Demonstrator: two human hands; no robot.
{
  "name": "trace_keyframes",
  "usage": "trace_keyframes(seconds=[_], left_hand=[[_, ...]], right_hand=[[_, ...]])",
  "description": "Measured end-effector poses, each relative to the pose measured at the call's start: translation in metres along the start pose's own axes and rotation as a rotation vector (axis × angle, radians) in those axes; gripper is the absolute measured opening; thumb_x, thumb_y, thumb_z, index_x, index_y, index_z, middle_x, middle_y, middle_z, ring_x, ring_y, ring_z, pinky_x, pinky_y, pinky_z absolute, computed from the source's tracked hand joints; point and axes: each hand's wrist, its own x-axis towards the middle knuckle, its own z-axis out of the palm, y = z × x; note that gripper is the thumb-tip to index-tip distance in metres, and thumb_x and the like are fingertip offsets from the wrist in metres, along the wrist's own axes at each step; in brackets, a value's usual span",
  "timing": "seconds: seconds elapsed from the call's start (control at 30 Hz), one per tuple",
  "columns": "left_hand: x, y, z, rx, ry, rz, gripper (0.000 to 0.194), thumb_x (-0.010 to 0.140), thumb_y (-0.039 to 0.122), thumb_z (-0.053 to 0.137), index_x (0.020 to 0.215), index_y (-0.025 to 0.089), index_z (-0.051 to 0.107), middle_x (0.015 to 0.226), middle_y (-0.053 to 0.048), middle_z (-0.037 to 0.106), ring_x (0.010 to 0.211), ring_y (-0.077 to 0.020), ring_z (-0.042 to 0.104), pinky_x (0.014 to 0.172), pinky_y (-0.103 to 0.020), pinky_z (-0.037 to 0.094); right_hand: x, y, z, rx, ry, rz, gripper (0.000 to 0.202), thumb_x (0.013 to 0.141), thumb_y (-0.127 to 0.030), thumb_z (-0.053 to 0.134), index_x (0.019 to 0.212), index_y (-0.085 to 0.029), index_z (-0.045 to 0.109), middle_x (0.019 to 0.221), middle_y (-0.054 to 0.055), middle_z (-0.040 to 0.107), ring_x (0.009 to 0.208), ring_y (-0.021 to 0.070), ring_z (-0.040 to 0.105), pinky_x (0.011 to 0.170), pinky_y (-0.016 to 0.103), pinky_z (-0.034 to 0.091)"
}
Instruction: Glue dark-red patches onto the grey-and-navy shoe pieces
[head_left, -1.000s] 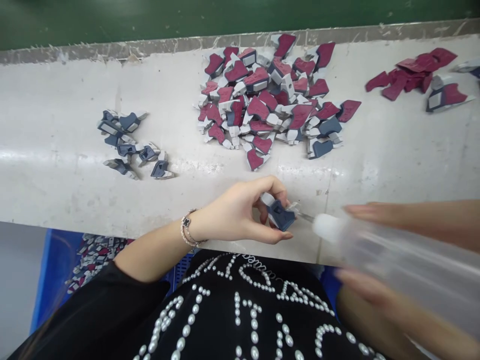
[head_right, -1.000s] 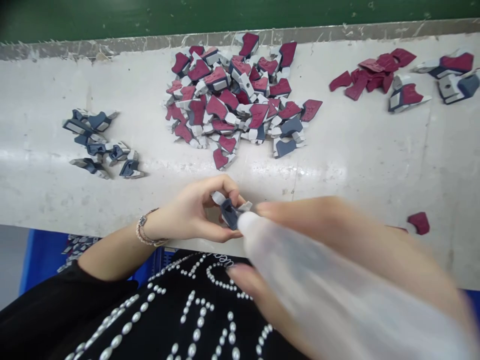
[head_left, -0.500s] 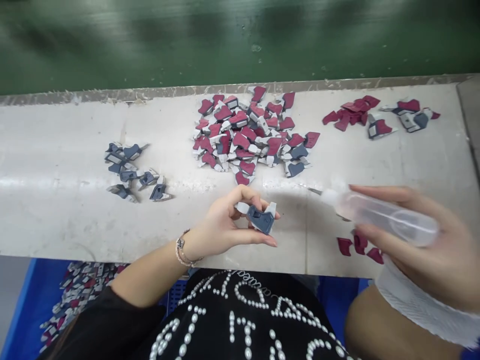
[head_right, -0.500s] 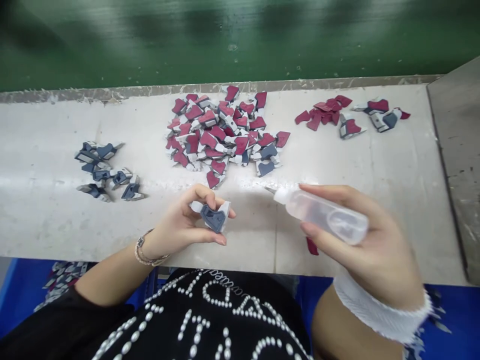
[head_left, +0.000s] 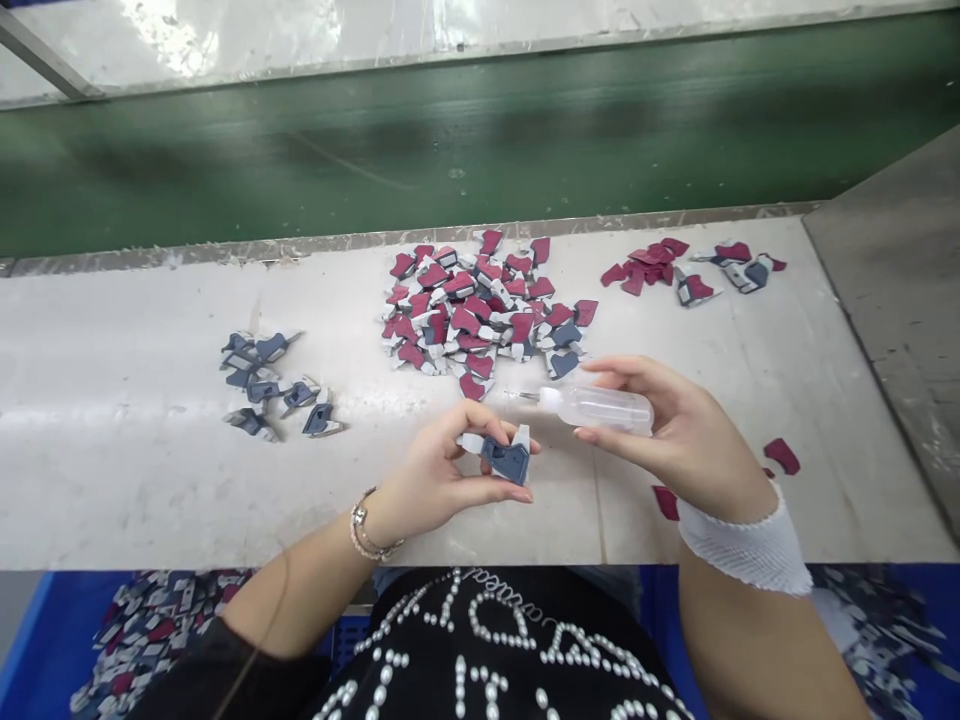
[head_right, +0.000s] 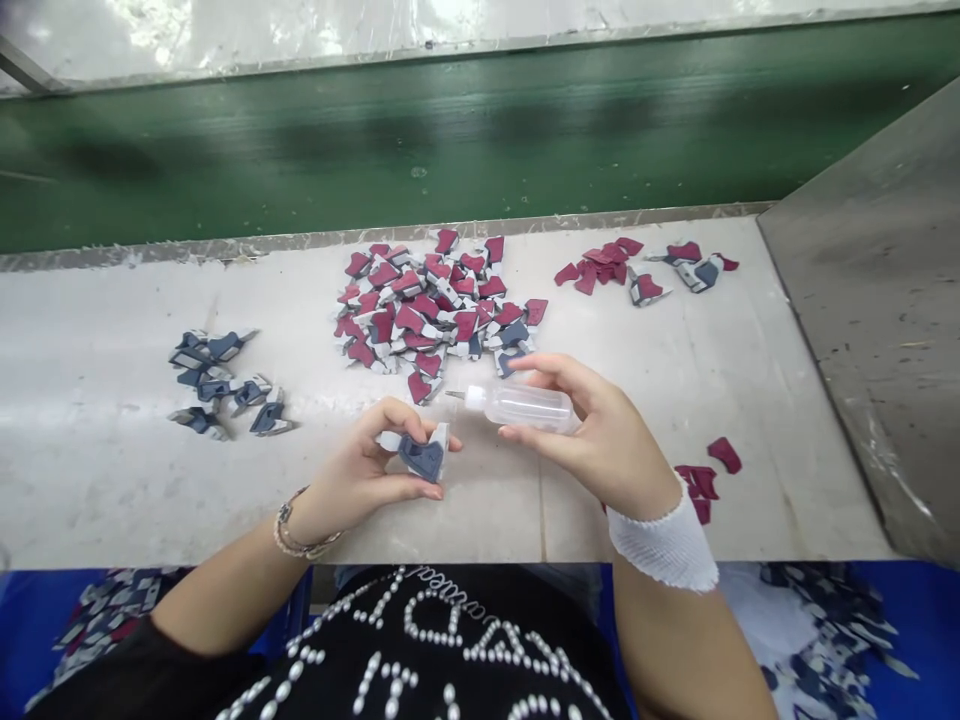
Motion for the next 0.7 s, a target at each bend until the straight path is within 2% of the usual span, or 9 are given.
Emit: trace_keyframes(seconds=[0.07, 0.13, 0.27, 0.33, 0.47, 0.53, 0.6, 0.63, 0.7], left_hand=[[-0.001, 0.000, 0.000, 0.002, -0.002, -0.013, 0.041, 0.077, 0.017, 0.087, 0.100, 0.021, 0.053, 0.112, -0.010, 0.077, 0.107, -0.0224, 0.075, 0.072, -0.025, 0.064], [-0.002, 0.001, 0.000, 0.008, -0.019, -0.020, 0.040, 0.078, 0.018, 0.086, 0.100, 0.022, 0.052, 0.114, -0.010, 0.077, 0.107, -0.0229, 0.075, 0.072, -0.026, 0.064], [-0.003, 0.005, 0.000, 0.075, -0.047, 0.016, 0.039, 0.078, 0.018, 0.086, 0.100, 0.021, 0.054, 0.114, -0.009, 0.077, 0.108, -0.0222, 0.075, 0.077, -0.026, 0.064], [-0.003, 0.007, 0.001, 0.127, -0.044, 0.044, 0.038, 0.078, 0.017, 0.087, 0.099, 0.021, 0.055, 0.110, -0.008, 0.078, 0.106, -0.0212, 0.076, 0.082, -0.027, 0.064], [-0.002, 0.010, 0.003, 0.184, -0.045, 0.062, 0.038, 0.077, 0.015, 0.087, 0.097, 0.021, 0.055, 0.107, -0.007, 0.079, 0.105, -0.0198, 0.077, 0.082, -0.025, 0.064], [-0.002, 0.011, 0.003, 0.196, -0.048, 0.049, 0.037, 0.077, 0.016, 0.087, 0.096, 0.021, 0.055, 0.107, -0.008, 0.079, 0.105, -0.0207, 0.077, 0.083, -0.027, 0.064], [-0.002, 0.011, 0.003, 0.207, -0.044, 0.045, 0.037, 0.077, 0.016, 0.087, 0.096, 0.021, 0.055, 0.107, -0.008, 0.079, 0.108, -0.0223, 0.076, 0.088, -0.031, 0.064], [-0.002, 0.010, 0.002, 0.210, -0.040, 0.046, 0.037, 0.077, 0.016, 0.087, 0.096, 0.021, 0.056, 0.108, -0.008, 0.079, 0.109, -0.0225, 0.076, 0.090, -0.031, 0.064], [-0.002, 0.010, 0.001, 0.213, -0.034, 0.056, 0.037, 0.078, 0.015, 0.086, 0.098, 0.022, 0.056, 0.109, -0.007, 0.079, 0.112, -0.0220, 0.075, 0.090, -0.030, 0.063]], right_hand=[[0.001, 0.000, 0.000, -0.021, -0.006, -0.008, 0.044, 0.083, -0.043, 0.082, 0.123, -0.030, 0.069, 0.119, 0.005, 0.072, 0.110, 0.0290, 0.068, 0.098, 0.045, 0.054], [0.002, 0.000, 0.000, -0.029, -0.020, -0.023, 0.037, 0.085, -0.042, 0.080, 0.118, -0.029, 0.070, 0.126, 0.006, 0.071, 0.119, 0.0304, 0.064, 0.104, 0.047, 0.049], [0.005, 0.001, 0.010, 0.001, -0.078, -0.059, 0.031, 0.087, -0.037, 0.077, 0.109, -0.027, 0.057, 0.114, 0.006, 0.075, 0.106, 0.0270, 0.070, 0.092, 0.043, 0.055], [0.008, 0.005, 0.021, 0.003, -0.105, -0.081, 0.031, 0.088, -0.034, 0.074, 0.107, -0.027, 0.051, 0.117, 0.006, 0.076, 0.107, 0.0259, 0.071, 0.093, 0.043, 0.056], [0.012, 0.016, 0.033, -0.061, -0.140, -0.089, 0.033, 0.085, -0.034, 0.076, 0.108, -0.026, 0.054, 0.127, 0.007, 0.073, 0.115, 0.0247, 0.070, 0.097, 0.040, 0.056], [0.002, 0.019, 0.020, -0.135, -0.108, -0.061, 0.041, 0.084, -0.037, 0.078, 0.117, -0.025, 0.056, 0.130, 0.008, 0.071, 0.117, 0.0260, 0.068, 0.097, 0.042, 0.056], [-0.018, 0.022, -0.007, -0.248, -0.026, -0.007, 0.049, 0.084, -0.042, 0.078, 0.126, -0.024, 0.057, 0.128, 0.010, 0.070, 0.118, 0.0303, 0.066, 0.097, 0.047, 0.055], [-0.031, 0.023, -0.022, -0.318, 0.024, 0.038, 0.044, 0.088, -0.044, 0.074, 0.122, -0.023, 0.059, 0.121, 0.012, 0.071, 0.113, 0.0331, 0.067, 0.094, 0.051, 0.055], [-0.058, 0.028, -0.050, -0.433, 0.059, 0.123, 0.035, 0.089, -0.051, 0.071, 0.107, -0.021, 0.067, 0.101, 0.013, 0.073, 0.092, 0.0360, 0.070, 0.074, 0.051, 0.057]])
